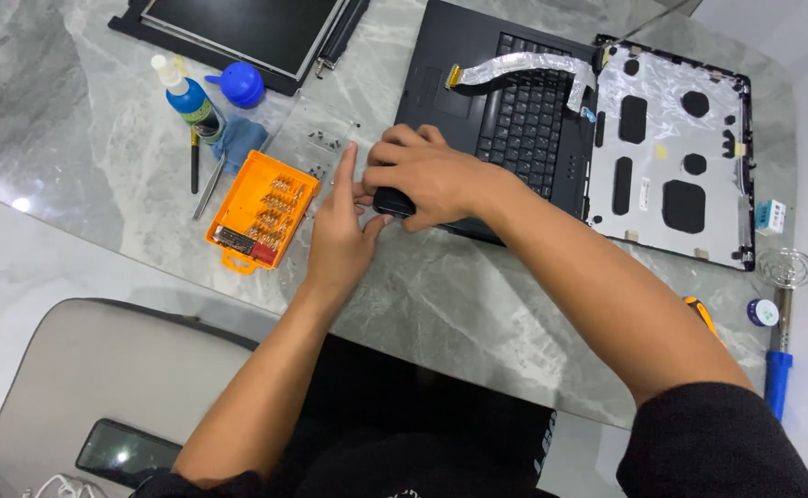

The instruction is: The person uses a screwdriver to remove screws from the bottom of a black laptop. They then detach the back cover, flip the laptop over, and proceed to unscrew the keyboard area.

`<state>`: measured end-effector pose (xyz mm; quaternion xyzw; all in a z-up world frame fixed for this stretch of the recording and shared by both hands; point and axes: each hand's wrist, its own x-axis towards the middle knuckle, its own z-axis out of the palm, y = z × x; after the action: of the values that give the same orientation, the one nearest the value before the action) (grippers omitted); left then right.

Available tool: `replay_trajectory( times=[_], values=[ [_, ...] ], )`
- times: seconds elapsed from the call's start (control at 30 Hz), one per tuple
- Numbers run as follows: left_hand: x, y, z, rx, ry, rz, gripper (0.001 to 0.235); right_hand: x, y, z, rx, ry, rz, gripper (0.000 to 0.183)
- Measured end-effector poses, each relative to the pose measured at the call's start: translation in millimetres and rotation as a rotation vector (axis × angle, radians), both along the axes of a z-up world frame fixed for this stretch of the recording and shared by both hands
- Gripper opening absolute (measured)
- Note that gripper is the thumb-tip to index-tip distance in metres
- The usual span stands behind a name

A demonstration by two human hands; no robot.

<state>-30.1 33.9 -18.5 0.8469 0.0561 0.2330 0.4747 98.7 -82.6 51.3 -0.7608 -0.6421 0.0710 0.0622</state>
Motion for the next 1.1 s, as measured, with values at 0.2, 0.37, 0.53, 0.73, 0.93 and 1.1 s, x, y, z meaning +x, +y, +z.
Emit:
replay_trajectory(
  times=[0.2, 0.37, 0.53, 0.73, 0.93, 1.1],
  values=[
    [3, 8, -8, -0.041, 0.04, -0.016, 0.096, 16, 11, -18, 0.066, 0.048, 0.149, 0.039],
    [5, 10, -11, -0.088, 0.089, 0.009, 0.095, 24, 20, -31, 0.142, 0.127, 0.244, 0.036],
    [6, 8, -11, -0.09, 0.131, 0.064, 0.095, 21, 28, -37, 0.219, 0.17, 0.297, 0.023],
    [0, 8, -6, -0.035, 0.007, 0.032, 0.089, 19, 31, -32, 0.241, 0.23, 0.251, 0.015],
    [1, 3, 4, -0.02, -0.023, 0.05, 0.087, 17, 30, -35, 0.308, 0.197, 0.274, 0.014],
    [3, -8, 22, -0.101, 0.177, 0.126, 0.081, 16, 23, -41, 0.361, 0.124, 0.248, 0.008]
  ],
)
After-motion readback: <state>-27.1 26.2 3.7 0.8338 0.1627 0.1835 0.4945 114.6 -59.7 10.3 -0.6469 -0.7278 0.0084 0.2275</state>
